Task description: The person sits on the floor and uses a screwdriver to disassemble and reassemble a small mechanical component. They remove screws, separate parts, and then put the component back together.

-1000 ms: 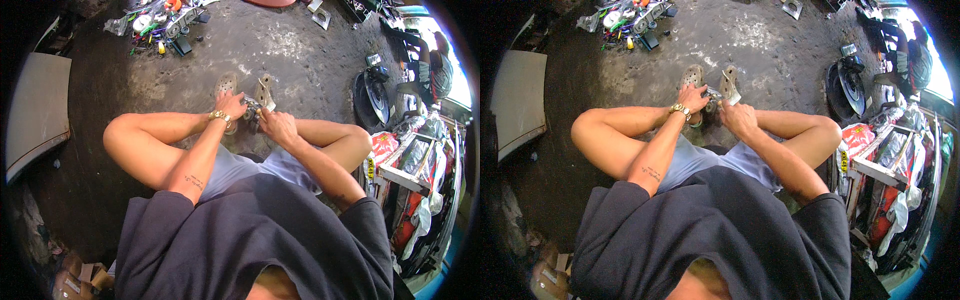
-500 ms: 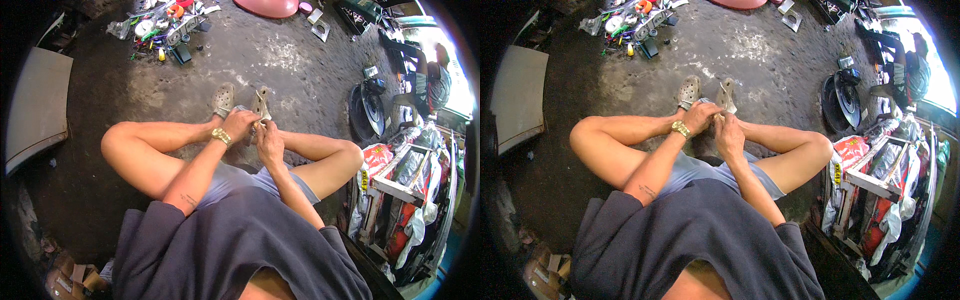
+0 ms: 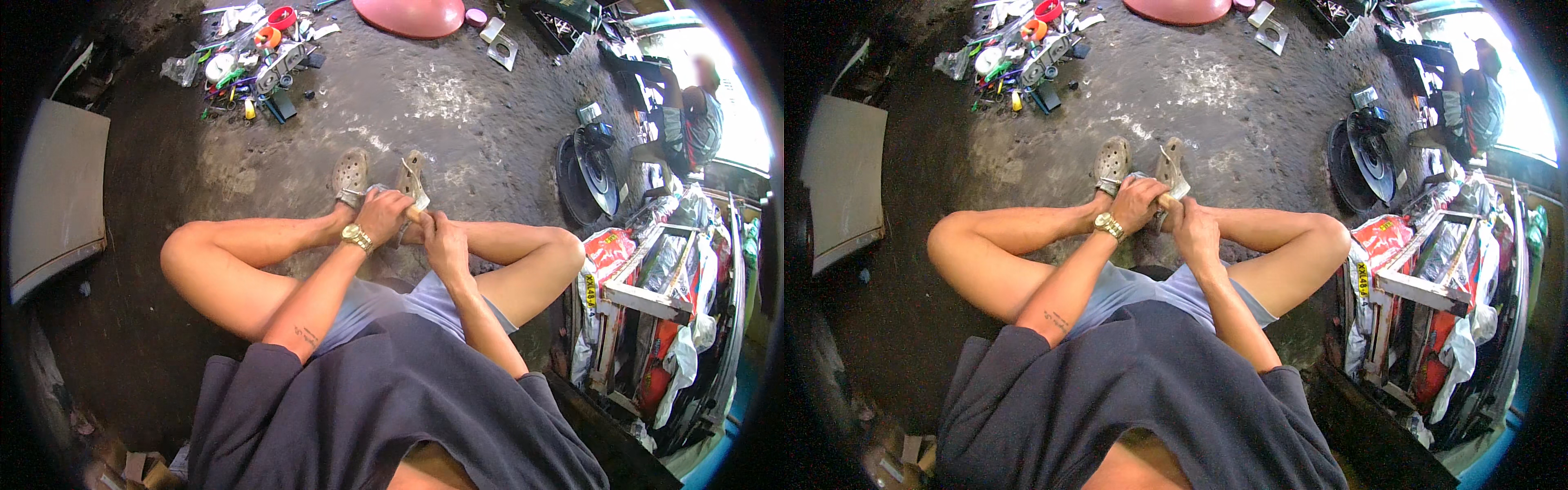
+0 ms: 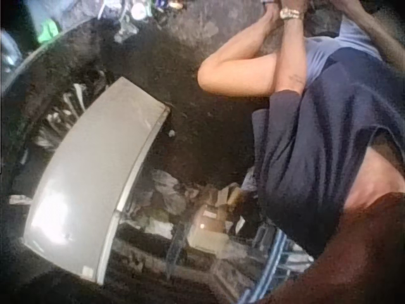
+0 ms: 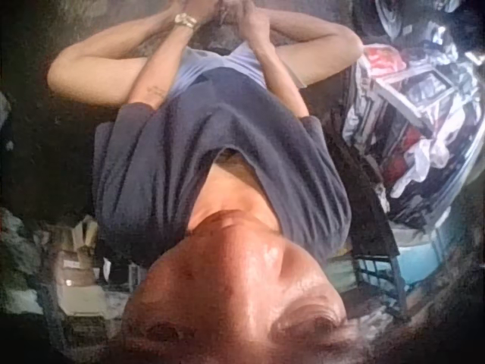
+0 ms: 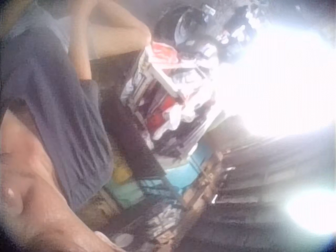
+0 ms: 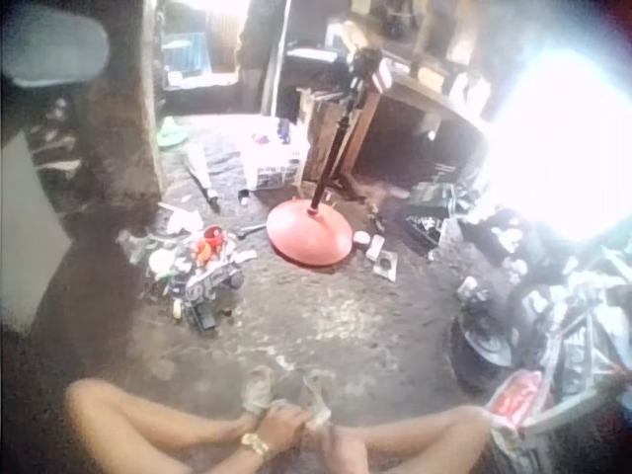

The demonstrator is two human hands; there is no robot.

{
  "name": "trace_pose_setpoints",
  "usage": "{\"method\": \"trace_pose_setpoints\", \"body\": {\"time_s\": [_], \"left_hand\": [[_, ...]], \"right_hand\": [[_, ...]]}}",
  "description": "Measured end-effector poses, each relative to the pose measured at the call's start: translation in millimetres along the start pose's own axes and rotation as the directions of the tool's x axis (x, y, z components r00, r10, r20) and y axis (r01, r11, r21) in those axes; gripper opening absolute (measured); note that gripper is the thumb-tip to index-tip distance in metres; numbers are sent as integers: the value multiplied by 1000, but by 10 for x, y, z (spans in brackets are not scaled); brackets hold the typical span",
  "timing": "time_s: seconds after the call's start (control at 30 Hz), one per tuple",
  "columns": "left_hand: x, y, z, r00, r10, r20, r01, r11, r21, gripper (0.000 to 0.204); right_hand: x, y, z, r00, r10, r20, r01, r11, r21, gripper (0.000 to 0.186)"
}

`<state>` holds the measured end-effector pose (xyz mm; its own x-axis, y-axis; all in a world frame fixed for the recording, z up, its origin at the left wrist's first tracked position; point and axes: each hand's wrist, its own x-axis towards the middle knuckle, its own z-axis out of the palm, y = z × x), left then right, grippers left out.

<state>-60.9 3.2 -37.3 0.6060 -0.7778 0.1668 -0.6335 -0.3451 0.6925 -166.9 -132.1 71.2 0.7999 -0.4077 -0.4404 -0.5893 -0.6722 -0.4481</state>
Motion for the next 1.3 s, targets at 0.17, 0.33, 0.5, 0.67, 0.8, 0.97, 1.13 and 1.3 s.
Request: {"method": "trace_pose_setpoints", "body": {"time_s": [0.17, 0.33, 0.5, 0.67, 0.8, 0.97, 1.13, 1.3], "left_hand": [[1, -48, -18, 999, -18, 37, 18, 1000, -11, 34], [-33, -16, -11, 994, -35, 105, 33, 999, 24, 44], [-24, 1, -3, 997, -33, 65, 35, 999, -23, 38], [-57, -46, -29, 997, -53, 57, 55, 998, -32, 35], [-72, 2, 67, 999, -32, 11, 32, 999, 23, 44], [-100, 57, 60, 999, -34, 32, 36, 999, -39, 40], [-100, 149, 63, 998, 14, -63, -22, 991, -132, 35], [-138, 169, 98, 998, 50, -36, -55, 986, -157, 34]], "right_hand": [[-205, -283, -93, 990, -73, -118, 80, 995, 60, 39], [-169, -117, 53, 955, -257, -146, 257, 966, -20, 38], [-136, -293, -77, 998, 54, -22, -52, 996, 75, 40], [-187, -203, 47, 919, -254, -303, 263, 965, -14, 36], [-184, -269, -19, 998, -45, -37, 45, 999, -3, 40], [-242, -263, 29, 949, -110, -294, 138, 987, 76, 34], [-180, -65, 137, 874, -421, -243, 417, 906, -68, 34], [-162, -164, 40, 983, 77, -169, -72, 997, 39, 39]]}}
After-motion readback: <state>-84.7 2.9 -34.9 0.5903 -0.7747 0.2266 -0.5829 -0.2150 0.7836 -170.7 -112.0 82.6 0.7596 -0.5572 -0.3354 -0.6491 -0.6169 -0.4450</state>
